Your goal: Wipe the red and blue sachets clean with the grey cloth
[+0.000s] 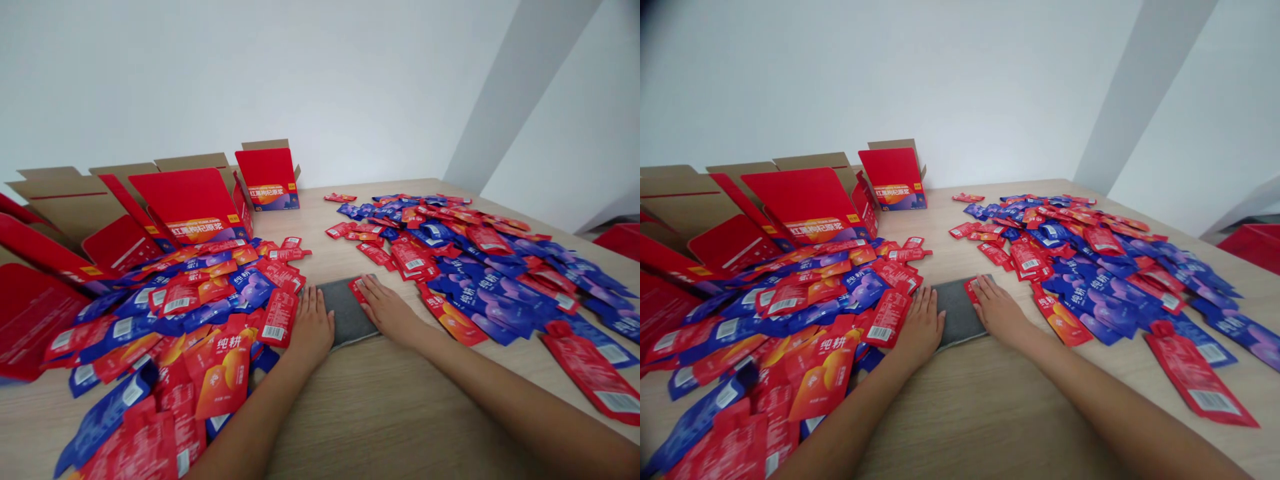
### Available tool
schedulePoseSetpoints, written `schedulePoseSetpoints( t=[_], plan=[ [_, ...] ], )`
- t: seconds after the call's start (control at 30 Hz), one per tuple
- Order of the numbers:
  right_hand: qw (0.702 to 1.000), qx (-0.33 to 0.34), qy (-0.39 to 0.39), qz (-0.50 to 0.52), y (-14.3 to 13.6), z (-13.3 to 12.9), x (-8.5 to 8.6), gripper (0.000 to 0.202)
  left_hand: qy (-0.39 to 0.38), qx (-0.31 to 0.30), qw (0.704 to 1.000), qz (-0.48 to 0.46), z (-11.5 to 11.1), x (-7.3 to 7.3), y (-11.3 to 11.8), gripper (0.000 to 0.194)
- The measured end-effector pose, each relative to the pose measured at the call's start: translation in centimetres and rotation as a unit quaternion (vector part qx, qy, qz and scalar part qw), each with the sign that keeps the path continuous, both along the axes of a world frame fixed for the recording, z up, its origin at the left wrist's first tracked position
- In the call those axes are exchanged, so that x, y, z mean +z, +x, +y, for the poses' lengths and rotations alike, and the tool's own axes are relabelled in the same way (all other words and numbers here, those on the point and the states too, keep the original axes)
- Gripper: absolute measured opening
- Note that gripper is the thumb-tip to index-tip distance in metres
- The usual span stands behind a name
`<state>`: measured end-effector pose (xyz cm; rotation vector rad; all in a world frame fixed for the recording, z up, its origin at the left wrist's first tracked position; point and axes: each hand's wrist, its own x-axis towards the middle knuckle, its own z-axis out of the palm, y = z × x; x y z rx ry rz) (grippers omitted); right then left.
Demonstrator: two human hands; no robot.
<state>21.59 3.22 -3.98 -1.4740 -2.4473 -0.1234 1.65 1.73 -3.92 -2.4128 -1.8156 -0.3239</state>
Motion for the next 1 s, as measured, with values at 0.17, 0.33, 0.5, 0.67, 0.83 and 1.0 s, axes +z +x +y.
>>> schedulePoseSetpoints(
  t=[0.17,0.33,0.5,0.67,0.83,1.0],
  plan=[
    [0.999,-0.007,0.013,0.034,1.7,0.5,0.7,0.043,0.012,0.001,1.0,-0.019,-0.3,0.5,0.1,0.057],
    [0.992,-0.031,0.05,0.114,-0.6,-0.9,3.6,0.046,0.015,0.007,0.999,-0.034,-0.4,0.6,0.0,0.062],
    [0.97,0.055,0.014,0.235,-3.6,-1.2,5.4,0.044,0.019,0.005,0.999,-0.033,-0.3,0.3,0.1,0.054],
    [0.992,0.06,-0.049,0.102,-5.2,-0.5,2.2,0.046,0.002,-0.003,1.0,-0.022,0.0,-0.1,0.1,0.053],
    [0.999,0.032,-0.033,0.023,-5.3,-0.8,0.1,0.048,0.009,-0.003,1.0,-0.017,0.1,-0.4,0.1,0.052],
    [0.999,0.032,-0.03,-0.001,-2.8,-0.2,0.3,0.051,0.014,-0.001,1.0,-0.012,0.1,-0.5,0.0,0.052]
  ],
)
